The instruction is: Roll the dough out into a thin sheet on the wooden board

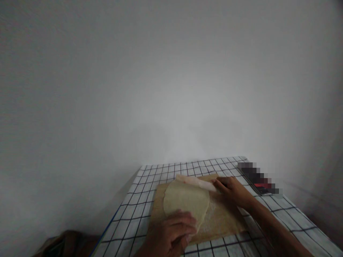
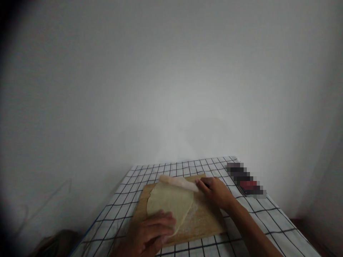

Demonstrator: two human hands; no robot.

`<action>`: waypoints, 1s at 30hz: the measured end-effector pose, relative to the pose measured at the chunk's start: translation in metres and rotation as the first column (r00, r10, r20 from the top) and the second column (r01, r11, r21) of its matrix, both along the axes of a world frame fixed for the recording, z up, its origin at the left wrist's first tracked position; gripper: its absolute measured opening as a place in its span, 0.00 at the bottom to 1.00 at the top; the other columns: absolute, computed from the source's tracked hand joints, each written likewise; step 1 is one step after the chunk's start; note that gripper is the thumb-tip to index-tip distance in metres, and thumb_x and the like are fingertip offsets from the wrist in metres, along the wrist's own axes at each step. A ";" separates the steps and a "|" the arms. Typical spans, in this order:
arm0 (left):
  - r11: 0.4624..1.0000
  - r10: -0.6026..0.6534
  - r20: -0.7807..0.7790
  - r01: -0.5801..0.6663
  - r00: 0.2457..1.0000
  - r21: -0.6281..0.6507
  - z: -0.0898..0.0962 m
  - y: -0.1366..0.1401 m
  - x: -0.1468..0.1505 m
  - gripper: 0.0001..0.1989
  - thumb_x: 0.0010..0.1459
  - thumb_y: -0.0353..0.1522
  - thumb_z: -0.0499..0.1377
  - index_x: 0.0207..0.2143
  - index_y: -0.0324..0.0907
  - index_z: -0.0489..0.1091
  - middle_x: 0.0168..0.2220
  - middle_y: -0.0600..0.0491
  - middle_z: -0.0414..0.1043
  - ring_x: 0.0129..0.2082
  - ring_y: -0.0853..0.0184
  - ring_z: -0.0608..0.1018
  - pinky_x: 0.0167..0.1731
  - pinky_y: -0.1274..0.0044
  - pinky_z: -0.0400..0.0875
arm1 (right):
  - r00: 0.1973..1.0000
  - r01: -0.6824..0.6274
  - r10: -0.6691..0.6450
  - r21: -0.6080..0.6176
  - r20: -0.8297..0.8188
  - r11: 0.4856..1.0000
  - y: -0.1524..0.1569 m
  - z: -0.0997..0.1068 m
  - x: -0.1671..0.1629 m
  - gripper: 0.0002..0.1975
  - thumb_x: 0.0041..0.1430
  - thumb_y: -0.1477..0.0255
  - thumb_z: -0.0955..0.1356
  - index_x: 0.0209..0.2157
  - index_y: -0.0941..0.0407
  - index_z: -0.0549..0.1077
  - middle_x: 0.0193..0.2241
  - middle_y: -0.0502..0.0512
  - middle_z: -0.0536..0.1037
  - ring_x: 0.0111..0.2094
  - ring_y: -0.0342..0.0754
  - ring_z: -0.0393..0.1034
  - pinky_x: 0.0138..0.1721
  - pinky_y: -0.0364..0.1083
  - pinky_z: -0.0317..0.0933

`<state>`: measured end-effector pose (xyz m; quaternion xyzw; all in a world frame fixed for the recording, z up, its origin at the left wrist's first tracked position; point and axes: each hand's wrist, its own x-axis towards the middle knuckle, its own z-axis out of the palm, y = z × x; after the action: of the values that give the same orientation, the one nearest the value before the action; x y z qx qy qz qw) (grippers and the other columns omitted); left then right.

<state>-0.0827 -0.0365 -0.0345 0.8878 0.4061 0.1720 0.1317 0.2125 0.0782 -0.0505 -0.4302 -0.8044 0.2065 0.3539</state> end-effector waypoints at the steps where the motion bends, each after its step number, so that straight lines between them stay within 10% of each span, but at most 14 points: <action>1: 1.000 0.019 0.052 -0.020 0.998 0.016 0.002 -0.009 -0.004 0.14 0.68 0.38 0.50 0.49 0.54 0.74 0.48 0.56 0.78 0.50 0.63 0.78 0.54 0.69 0.72 | 0.997 -0.022 0.020 0.026 0.076 0.999 -0.005 0.002 -0.002 0.28 0.68 0.51 0.58 0.22 0.53 0.69 0.19 0.49 0.71 0.21 0.44 0.62 0.25 0.44 0.48; 10: 0.843 0.443 0.054 -0.436 0.895 0.314 -0.022 0.011 0.016 0.21 0.70 0.39 0.47 0.61 0.49 0.62 0.63 0.49 0.64 0.65 0.53 0.62 0.63 0.51 0.57 | 0.953 -0.021 -0.009 0.094 0.304 0.995 -0.025 0.009 -0.019 0.21 0.69 0.58 0.59 0.28 0.51 0.74 0.22 0.51 0.75 0.25 0.48 0.69 0.29 0.45 0.55; 18: 0.839 0.449 -0.013 -0.416 0.894 0.352 -0.028 0.046 0.026 0.25 0.62 0.31 0.50 0.62 0.42 0.63 0.65 0.42 0.62 0.67 0.46 0.60 0.62 0.44 0.51 | 0.943 -0.034 -0.022 0.161 0.332 0.986 0.000 -0.011 -0.019 0.22 0.71 0.61 0.57 0.60 0.51 0.69 0.59 0.58 0.71 0.63 0.56 0.59 0.62 0.60 0.55; 30: 0.847 0.389 0.051 -0.379 0.920 0.372 -0.039 0.044 0.028 0.25 0.66 0.34 0.49 0.65 0.44 0.59 0.66 0.47 0.60 0.68 0.49 0.56 0.65 0.47 0.47 | 0.907 -0.058 -0.011 0.151 0.421 0.987 -0.029 -0.019 -0.011 0.24 0.72 0.64 0.56 0.66 0.49 0.61 0.65 0.54 0.62 0.67 0.56 0.52 0.66 0.64 0.52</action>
<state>-0.0552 0.0077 -0.0736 0.7994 0.5365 0.2575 -0.0825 0.2019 0.0497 -0.0696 -0.4248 -0.8808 0.0481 0.2034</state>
